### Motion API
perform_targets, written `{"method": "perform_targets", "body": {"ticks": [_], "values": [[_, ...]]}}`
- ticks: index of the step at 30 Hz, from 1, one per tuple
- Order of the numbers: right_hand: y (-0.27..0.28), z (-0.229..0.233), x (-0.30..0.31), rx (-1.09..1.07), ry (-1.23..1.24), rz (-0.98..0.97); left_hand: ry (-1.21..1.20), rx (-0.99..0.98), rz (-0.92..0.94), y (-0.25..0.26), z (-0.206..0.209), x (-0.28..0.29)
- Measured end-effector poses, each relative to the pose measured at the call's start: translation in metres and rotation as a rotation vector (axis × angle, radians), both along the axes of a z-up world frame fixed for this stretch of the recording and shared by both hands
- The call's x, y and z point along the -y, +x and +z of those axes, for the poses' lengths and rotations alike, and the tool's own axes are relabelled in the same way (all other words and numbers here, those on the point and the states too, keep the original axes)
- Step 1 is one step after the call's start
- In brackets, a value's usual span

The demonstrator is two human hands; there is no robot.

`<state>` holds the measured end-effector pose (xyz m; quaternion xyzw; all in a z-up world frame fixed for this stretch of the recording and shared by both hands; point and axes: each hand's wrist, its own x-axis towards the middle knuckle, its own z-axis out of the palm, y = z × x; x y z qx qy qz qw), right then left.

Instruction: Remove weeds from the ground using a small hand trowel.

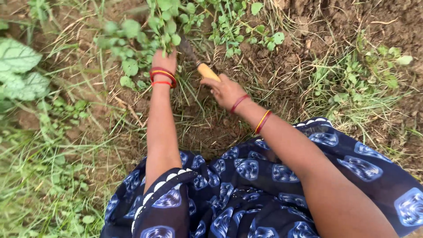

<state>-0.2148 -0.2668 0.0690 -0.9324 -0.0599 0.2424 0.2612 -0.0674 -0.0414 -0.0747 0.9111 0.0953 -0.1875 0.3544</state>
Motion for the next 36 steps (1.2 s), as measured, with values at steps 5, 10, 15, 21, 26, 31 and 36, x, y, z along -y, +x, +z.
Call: {"method": "perform_targets", "body": {"ticks": [5,10,15,21,26,31,36], "values": [[0.004,-0.001,0.015,-0.035,0.151,0.032,-0.378,0.159,0.19,-0.023,0.021,-0.03],[0.022,0.017,0.008,-0.038,0.183,0.045,-0.207,0.16,0.457,0.002,0.062,-0.096],[0.076,0.155,0.011,-0.069,0.17,-0.066,-0.123,0.101,0.595,0.018,0.167,-0.097],[0.098,0.274,0.081,-0.074,0.07,0.073,-0.082,0.088,0.354,0.036,0.179,-0.062],[0.056,0.314,0.14,0.007,-0.255,0.138,-0.075,0.491,-0.171,0.038,0.162,-0.012],[0.017,0.254,0.18,-0.066,-0.22,0.0,0.095,0.176,-0.293,0.017,0.222,0.058],[0.011,0.217,0.2,-0.065,-0.114,-0.067,0.082,-0.025,-0.405,0.014,0.183,0.093]]}}
